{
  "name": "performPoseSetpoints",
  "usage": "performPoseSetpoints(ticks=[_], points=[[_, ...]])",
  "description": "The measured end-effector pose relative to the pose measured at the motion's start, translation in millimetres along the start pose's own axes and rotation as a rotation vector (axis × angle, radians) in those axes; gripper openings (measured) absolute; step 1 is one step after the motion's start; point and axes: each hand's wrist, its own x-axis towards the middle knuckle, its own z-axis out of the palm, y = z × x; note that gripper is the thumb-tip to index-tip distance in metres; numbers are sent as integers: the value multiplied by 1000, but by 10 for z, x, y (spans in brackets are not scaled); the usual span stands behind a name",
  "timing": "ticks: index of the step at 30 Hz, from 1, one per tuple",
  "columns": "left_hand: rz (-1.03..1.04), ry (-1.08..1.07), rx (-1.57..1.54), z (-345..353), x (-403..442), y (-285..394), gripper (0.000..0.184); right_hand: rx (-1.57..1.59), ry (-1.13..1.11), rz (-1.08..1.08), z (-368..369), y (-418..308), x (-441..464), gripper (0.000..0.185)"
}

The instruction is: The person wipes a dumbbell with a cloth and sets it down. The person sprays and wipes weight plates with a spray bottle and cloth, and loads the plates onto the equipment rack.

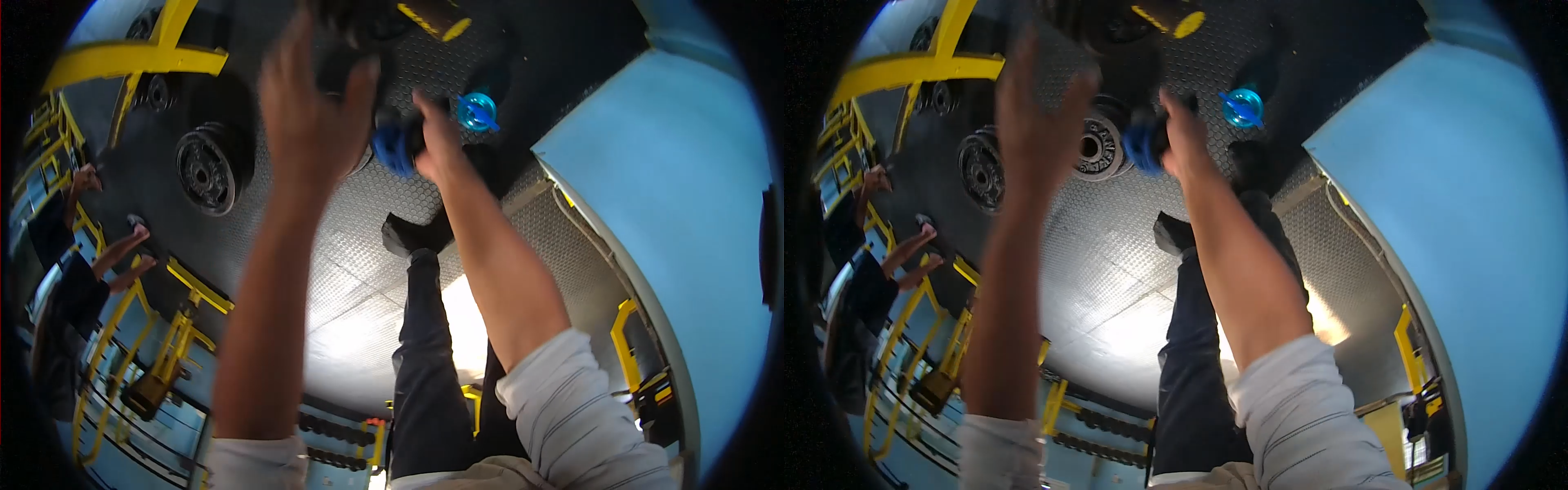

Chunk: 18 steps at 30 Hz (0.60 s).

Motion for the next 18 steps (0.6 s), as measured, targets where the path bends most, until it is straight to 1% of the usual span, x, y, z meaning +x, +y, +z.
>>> performPoseSetpoints(ticks=[1,2,3,4,5,6,7,8,9,10,11,12,13,14,16,17,18], points=[[-166,-29,-185,27,-415,-127,73,-51,-70,67,-269,205,-47,41],[-483,-268,-207,-12,-844,-203,78,-56,-135,172,-493,381,-207,35],[-637,-345,-352,108,-1402,-366,78,-46,-135,226,-641,585,-400,30],[-769,-451,-384,143,-1891,-415,83,-57,-171,271,-905,769,-504,26],[-1095,-458,-748,118,-2204,-302,85,-70,-204,278,-1111,966,-641,28],[-1339,-395,-1027,155,-2535,-253,85,-83,-235,290,-1267,1141,-775,30],[-1341,-234,-1168,151,-2790,-202,81,-189,-267,332,-1339,1233,-940,35],[-1473,-81,-1325,174,-2984,-214,77,-288,-299,377,-1350,1281,-1064,41],[-1578,-18,-1401,160,-3069,-254,69,-326,-291,386,-1346,1285,-1109,41],[-1678,44,-1476,147,-3138,-299,61,-543,-320,339,-1335,1282,-1138,47],[-1681,68,-1506,177,-3211,-333,61,-758,-348,286,-1336,1267,-1141,53],[-1721,92,-1506,233,-3282,-360,52,-952,-282,233,-1363,1205,-1044,64],[-1761,114,-1509,293,-3336,-371,43,-1173,-210,104,-1421,1108,-894,66],[-1762,136,-1549,344,-3371,-362,43,-1389,-137,-34,-1483,976,-720,67],[-1686,20,-1410,452,-3447,-310,32,-1657,99,-581,-1538,602,-403,67],[-1671,11,-1396,514,-3505,-285,32,-1624,238,-779,-1593,349,-121,66],[-1670,6,-1307,574,-3543,-246,33,-1813,424,-982,-1515,126,62,68]])
